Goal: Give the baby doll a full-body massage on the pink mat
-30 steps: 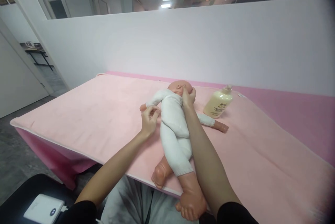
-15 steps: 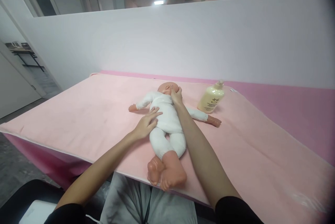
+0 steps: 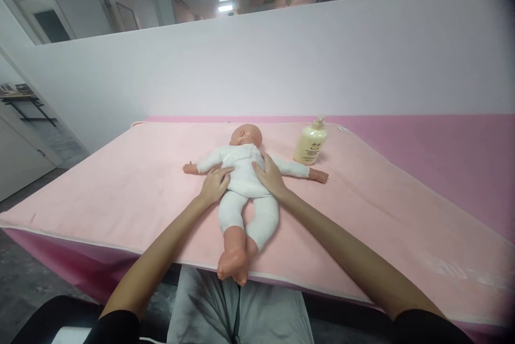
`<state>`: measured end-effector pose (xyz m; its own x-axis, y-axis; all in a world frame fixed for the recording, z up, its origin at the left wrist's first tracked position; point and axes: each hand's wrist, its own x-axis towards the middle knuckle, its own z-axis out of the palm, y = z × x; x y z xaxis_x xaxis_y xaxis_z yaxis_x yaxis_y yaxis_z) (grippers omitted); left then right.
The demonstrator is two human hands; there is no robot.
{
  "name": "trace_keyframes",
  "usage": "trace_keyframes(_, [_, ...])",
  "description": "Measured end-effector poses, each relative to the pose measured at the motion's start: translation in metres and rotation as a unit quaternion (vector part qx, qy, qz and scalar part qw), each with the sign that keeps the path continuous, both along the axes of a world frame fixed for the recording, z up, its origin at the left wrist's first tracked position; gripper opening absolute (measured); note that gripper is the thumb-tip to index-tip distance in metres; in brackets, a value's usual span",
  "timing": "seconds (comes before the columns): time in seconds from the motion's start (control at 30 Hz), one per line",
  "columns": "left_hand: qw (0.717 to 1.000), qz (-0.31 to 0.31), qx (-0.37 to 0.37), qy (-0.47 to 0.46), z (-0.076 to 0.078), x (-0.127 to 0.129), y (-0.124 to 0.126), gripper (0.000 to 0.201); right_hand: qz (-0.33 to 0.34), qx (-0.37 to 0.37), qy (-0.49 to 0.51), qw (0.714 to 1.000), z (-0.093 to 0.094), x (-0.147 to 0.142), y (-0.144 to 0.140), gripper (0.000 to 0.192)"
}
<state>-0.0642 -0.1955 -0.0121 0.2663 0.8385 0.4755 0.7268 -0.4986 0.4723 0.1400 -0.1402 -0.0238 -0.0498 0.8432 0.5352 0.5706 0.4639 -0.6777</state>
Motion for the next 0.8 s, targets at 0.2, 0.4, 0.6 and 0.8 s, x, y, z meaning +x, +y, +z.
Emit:
trace_keyframes(0.2, [0.998,0.008,0.066,0.015,0.0,-0.002,0.012,0.034,0.068,0.144,-0.084,0.984,0.0,0.031,-0.047,0.026])
trace_keyframes(0.4, [0.996,-0.012,0.091,-0.019,0.003,-0.009,0.004,0.027,0.182,0.231,-0.127,0.947,0.018,0.033,-0.06,0.022])
trace_keyframes(0.6, [0.985,-0.017,0.169,-0.03,0.005,-0.006,-0.003,0.025,0.163,0.184,-0.137,0.96,0.022,0.032,-0.062,0.02])
trace_keyframes(0.8, [0.989,-0.012,0.133,-0.07,0.01,0.0,-0.009,0.022,0.185,0.129,-0.113,0.968,0.02,0.028,-0.06,0.025])
